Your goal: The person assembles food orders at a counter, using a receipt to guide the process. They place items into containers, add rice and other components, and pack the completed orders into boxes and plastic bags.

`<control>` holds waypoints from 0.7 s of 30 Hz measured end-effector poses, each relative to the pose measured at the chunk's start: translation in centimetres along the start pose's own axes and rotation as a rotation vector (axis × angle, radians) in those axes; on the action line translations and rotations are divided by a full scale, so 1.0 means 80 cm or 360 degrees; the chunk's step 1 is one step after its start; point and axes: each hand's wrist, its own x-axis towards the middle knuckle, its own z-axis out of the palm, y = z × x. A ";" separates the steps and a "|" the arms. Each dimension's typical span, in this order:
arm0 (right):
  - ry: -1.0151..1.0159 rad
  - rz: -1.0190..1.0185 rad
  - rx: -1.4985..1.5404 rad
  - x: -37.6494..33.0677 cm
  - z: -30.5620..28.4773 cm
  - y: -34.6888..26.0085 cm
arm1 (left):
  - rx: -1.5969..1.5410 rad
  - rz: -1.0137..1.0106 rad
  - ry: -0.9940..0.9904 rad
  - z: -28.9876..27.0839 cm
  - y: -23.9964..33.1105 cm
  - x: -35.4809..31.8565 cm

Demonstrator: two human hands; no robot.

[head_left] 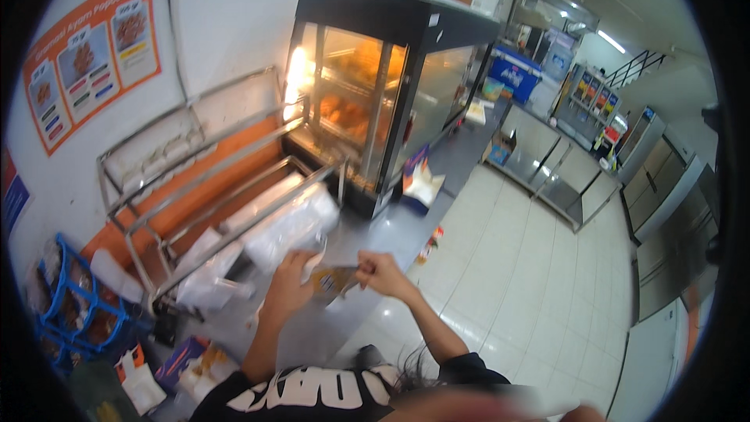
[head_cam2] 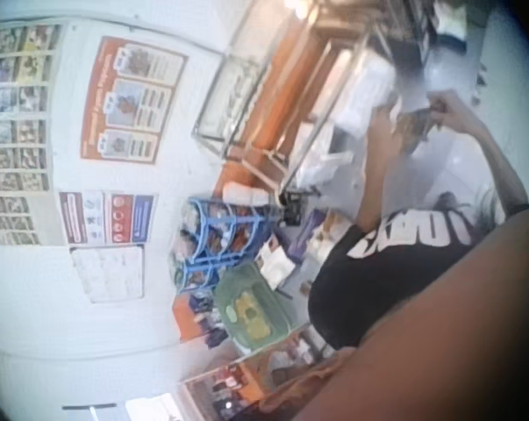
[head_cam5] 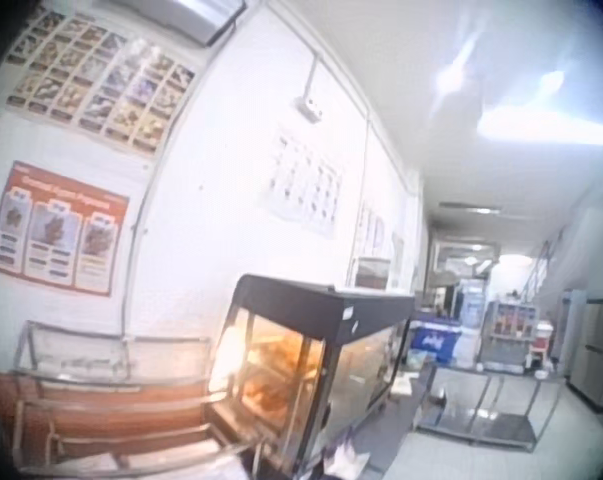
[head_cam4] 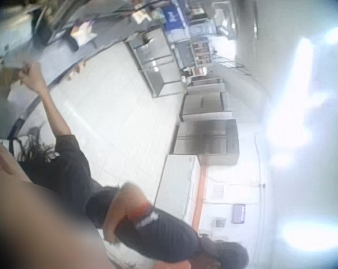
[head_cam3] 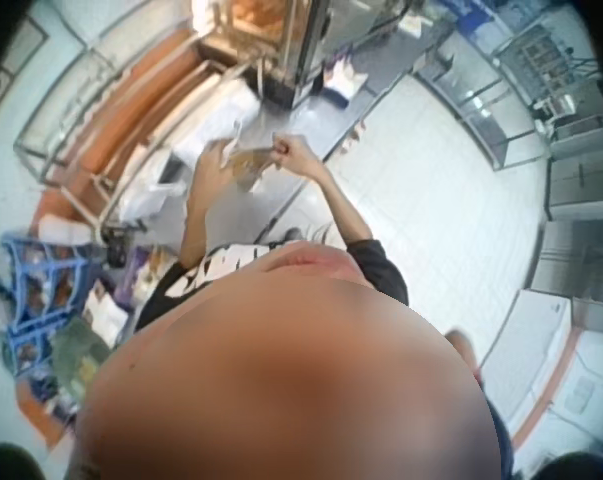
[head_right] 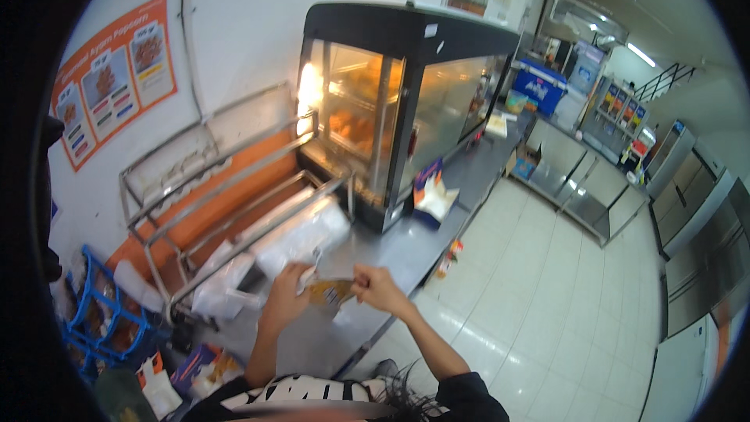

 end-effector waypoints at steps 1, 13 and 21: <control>-0.0157 -0.0036 -0.0058 0.017 -0.015 0.011 | -0.0011 -0.0084 -0.0068 0.007 -0.011 0.016; 0.1486 -0.1350 -0.0535 0.356 -0.572 -0.146 | -0.0134 -0.0912 0.0712 0.071 -0.008 0.063; 0.1347 -0.1420 -0.0725 0.518 -0.699 -0.194 | -0.0134 -0.1028 0.0970 0.128 -0.005 0.057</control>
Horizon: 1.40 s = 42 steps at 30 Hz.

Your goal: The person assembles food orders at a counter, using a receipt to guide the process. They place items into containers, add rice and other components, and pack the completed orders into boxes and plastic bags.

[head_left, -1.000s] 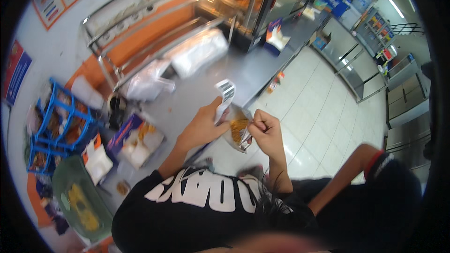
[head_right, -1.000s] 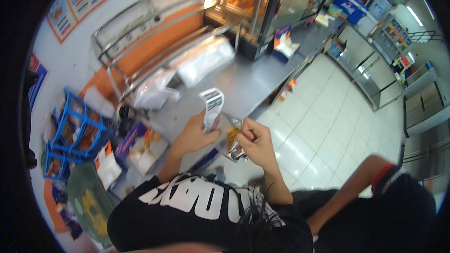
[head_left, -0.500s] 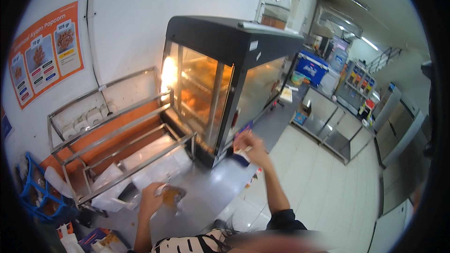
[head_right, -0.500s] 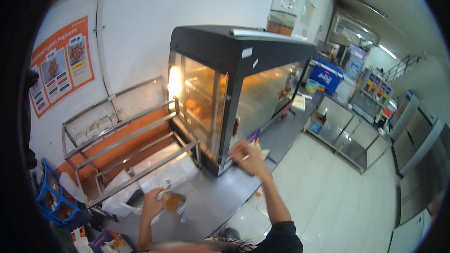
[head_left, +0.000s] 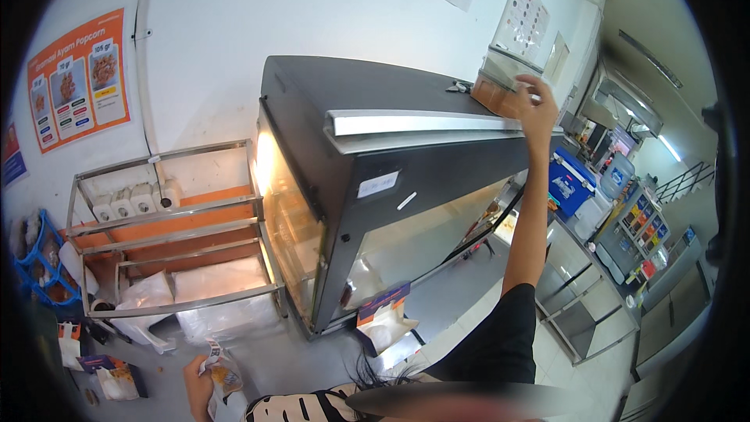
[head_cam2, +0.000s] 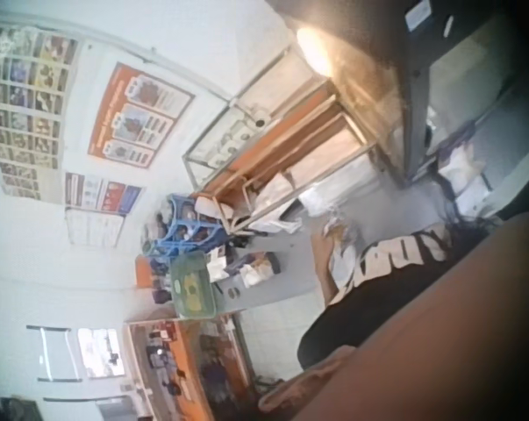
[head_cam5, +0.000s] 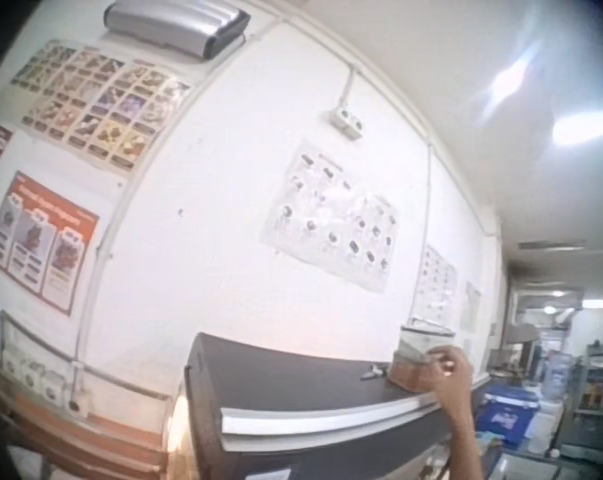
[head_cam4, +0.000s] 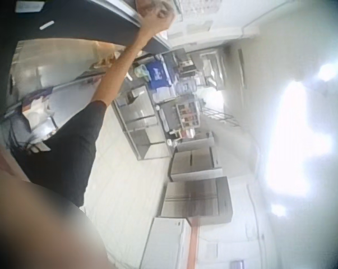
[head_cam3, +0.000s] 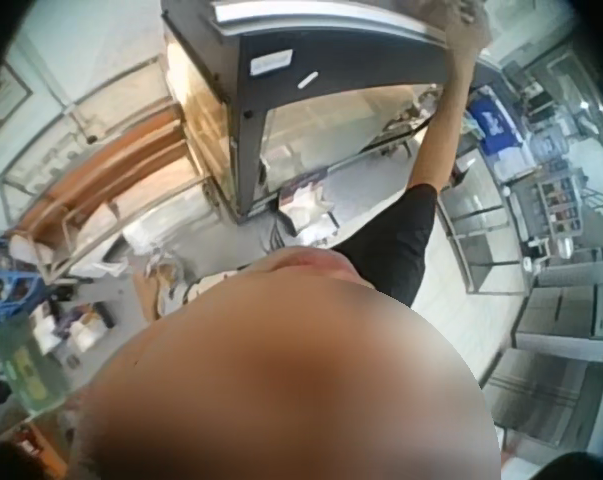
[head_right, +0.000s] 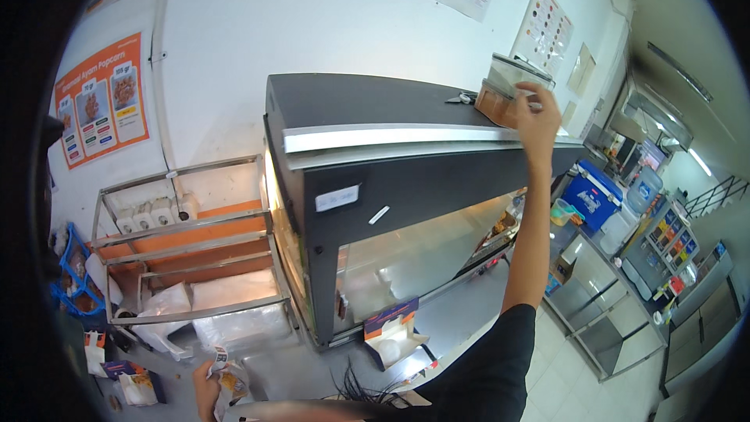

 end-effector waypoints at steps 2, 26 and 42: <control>0.0162 0.0196 -0.0049 0.026 -0.012 0.035 | 0.0121 -0.0296 0.0181 0.009 -0.010 -0.001; 0.0236 0.0142 -0.0252 -0.029 -0.030 0.322 | 0.0203 -0.0253 0.0345 0.032 -0.014 0.047; -0.1848 0.0733 -0.0777 0.157 -0.066 0.477 | 0.0256 -0.0644 0.1612 0.185 0.179 -0.254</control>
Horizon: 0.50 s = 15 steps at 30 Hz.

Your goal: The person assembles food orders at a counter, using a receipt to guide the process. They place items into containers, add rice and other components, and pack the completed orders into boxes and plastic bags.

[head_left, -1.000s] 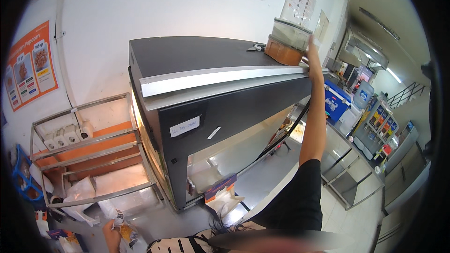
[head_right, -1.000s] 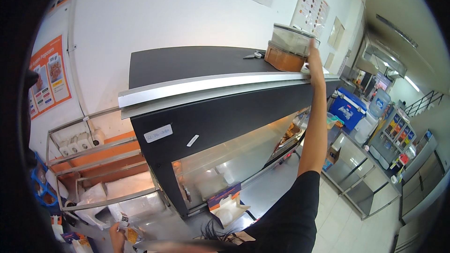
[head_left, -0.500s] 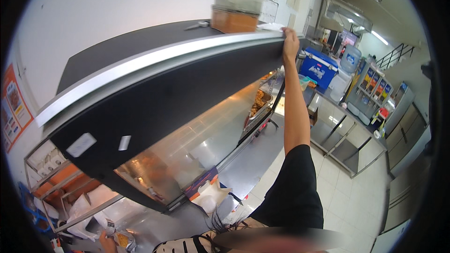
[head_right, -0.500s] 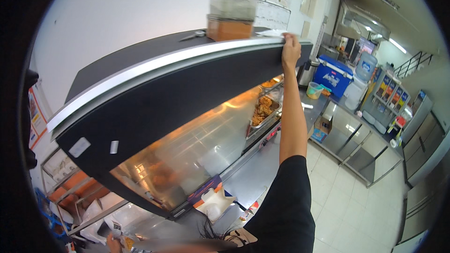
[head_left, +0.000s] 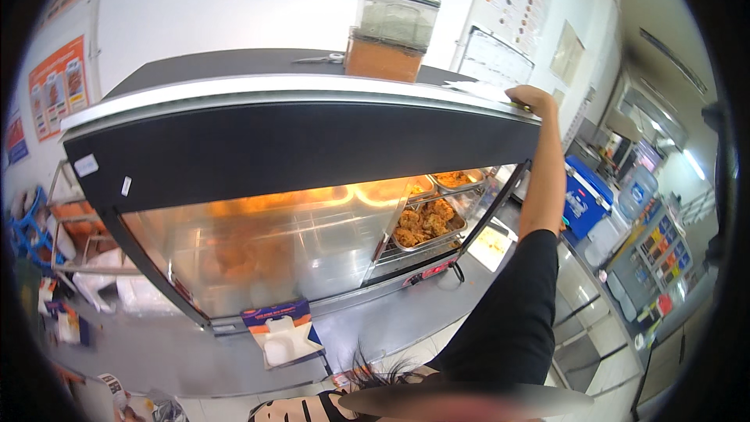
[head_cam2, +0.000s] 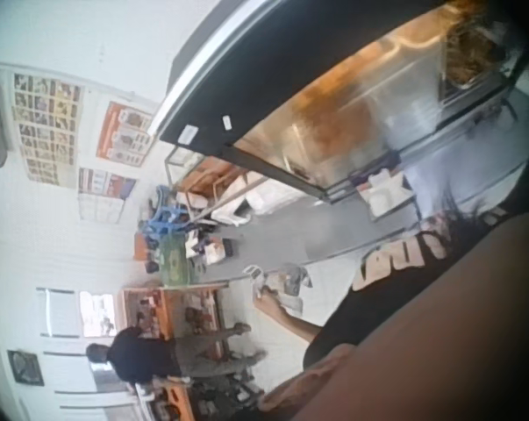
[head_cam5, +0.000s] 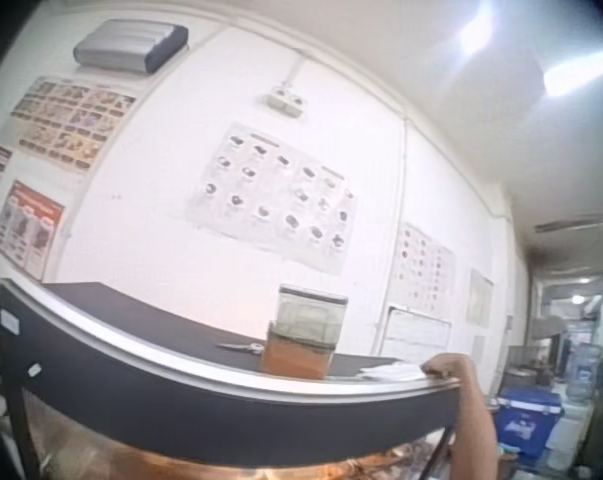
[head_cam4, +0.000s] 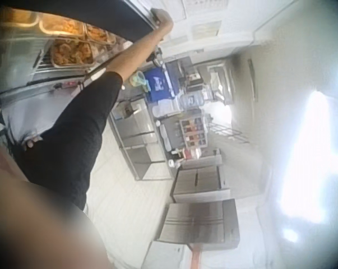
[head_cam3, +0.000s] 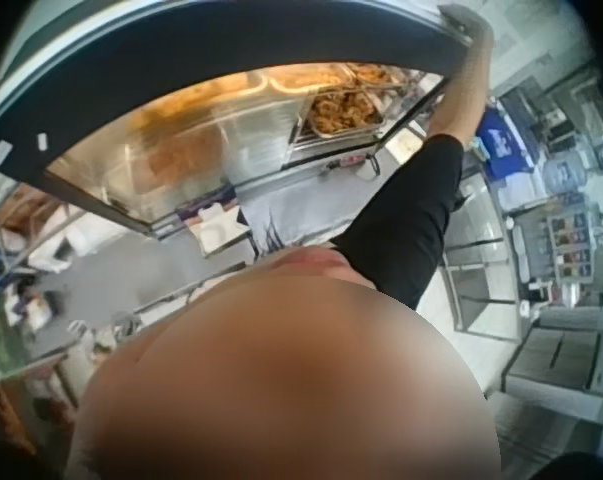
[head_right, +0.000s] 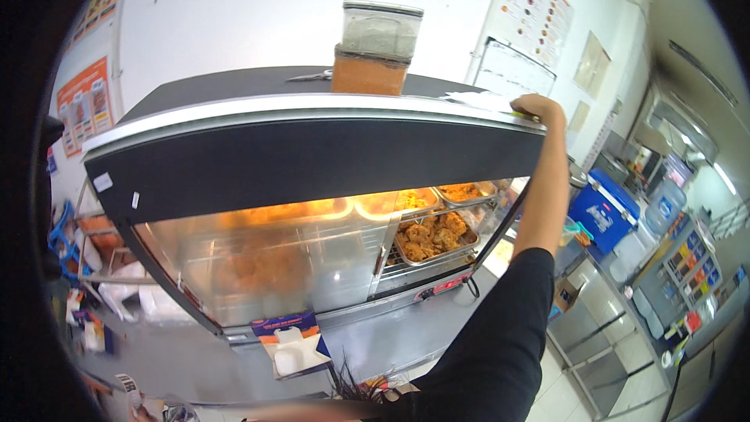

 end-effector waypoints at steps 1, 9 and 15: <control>-0.0090 -0.0191 0.0147 -0.013 -0.007 0.009 | -0.0011 -0.0019 0.0021 -0.005 -0.004 -0.014; -0.0106 -0.0544 0.0633 -0.045 -0.003 0.028 | -0.0012 -0.0161 0.0189 -0.067 -0.086 -0.070; 0.0522 -0.0732 0.0077 -0.004 -0.010 0.054 | -0.0082 -0.0213 0.0262 -0.097 -0.128 -0.061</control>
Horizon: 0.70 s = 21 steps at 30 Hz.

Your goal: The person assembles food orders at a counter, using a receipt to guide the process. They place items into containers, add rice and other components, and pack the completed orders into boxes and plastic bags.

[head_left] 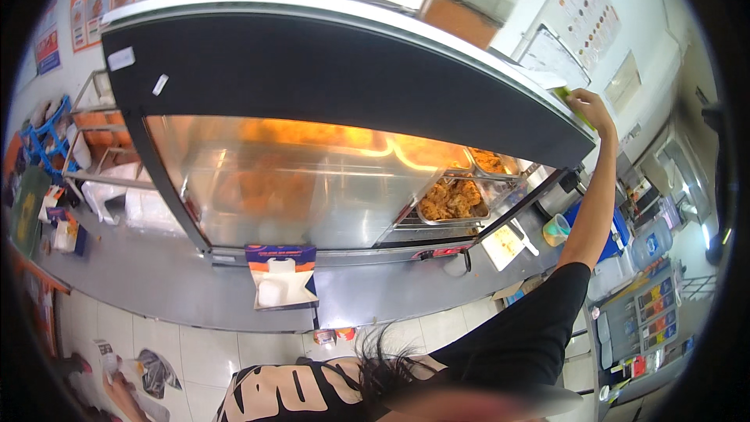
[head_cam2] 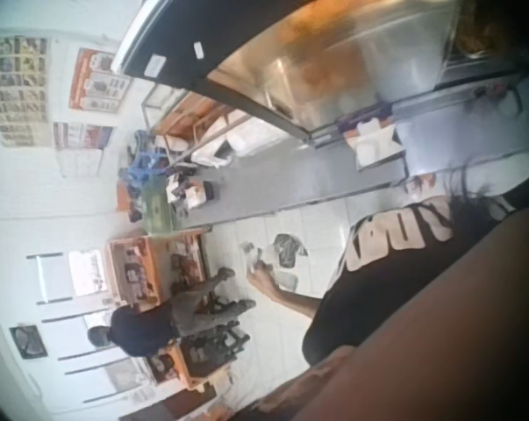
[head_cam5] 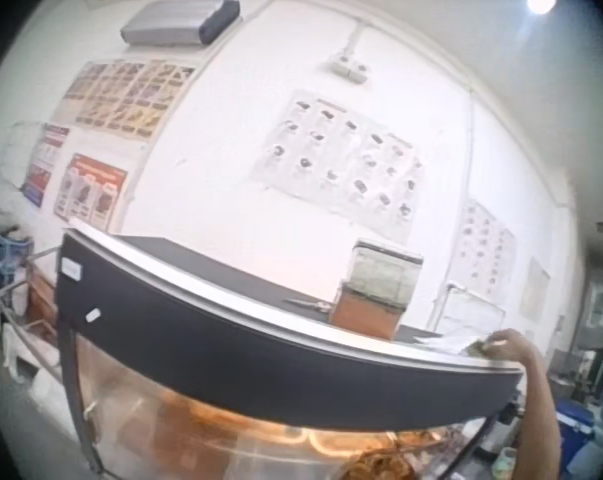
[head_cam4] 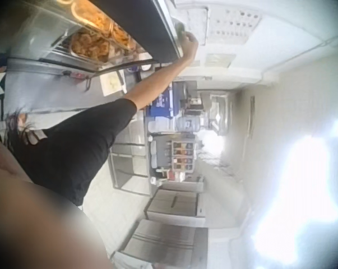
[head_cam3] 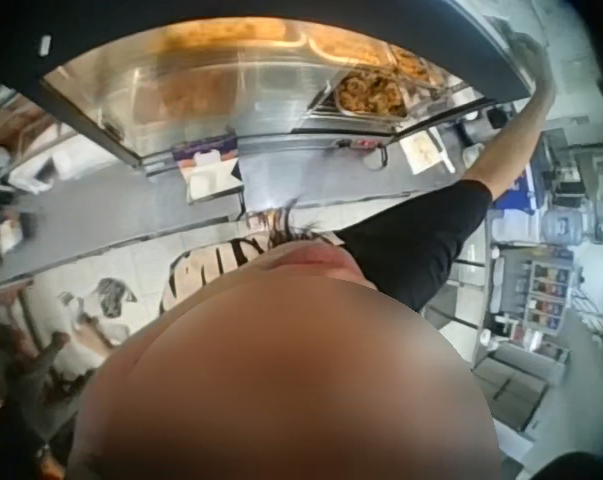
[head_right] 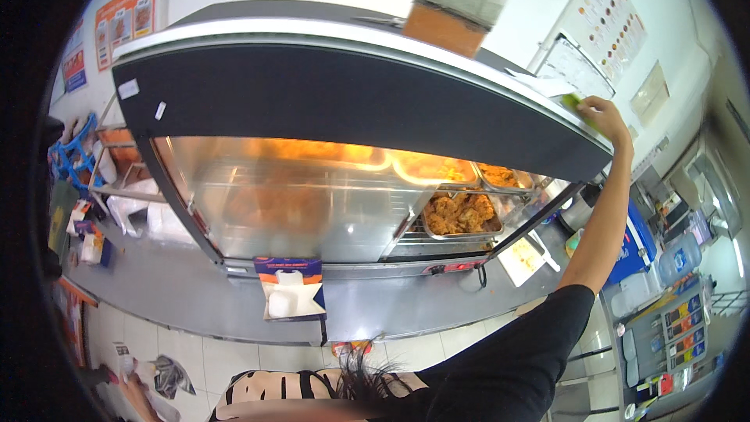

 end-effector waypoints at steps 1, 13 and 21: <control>0.0200 -0.0155 0.0043 -0.004 -0.002 0.002 | -0.0029 0.0007 -0.0032 0.002 -0.002 0.004; 0.0131 0.0102 0.2085 -0.411 0.374 -0.614 | -0.0423 0.0332 -0.0692 0.078 0.090 0.145; -0.1187 0.0356 0.3514 -0.477 0.454 -1.075 | -0.0679 0.0216 -0.1106 0.105 0.067 0.315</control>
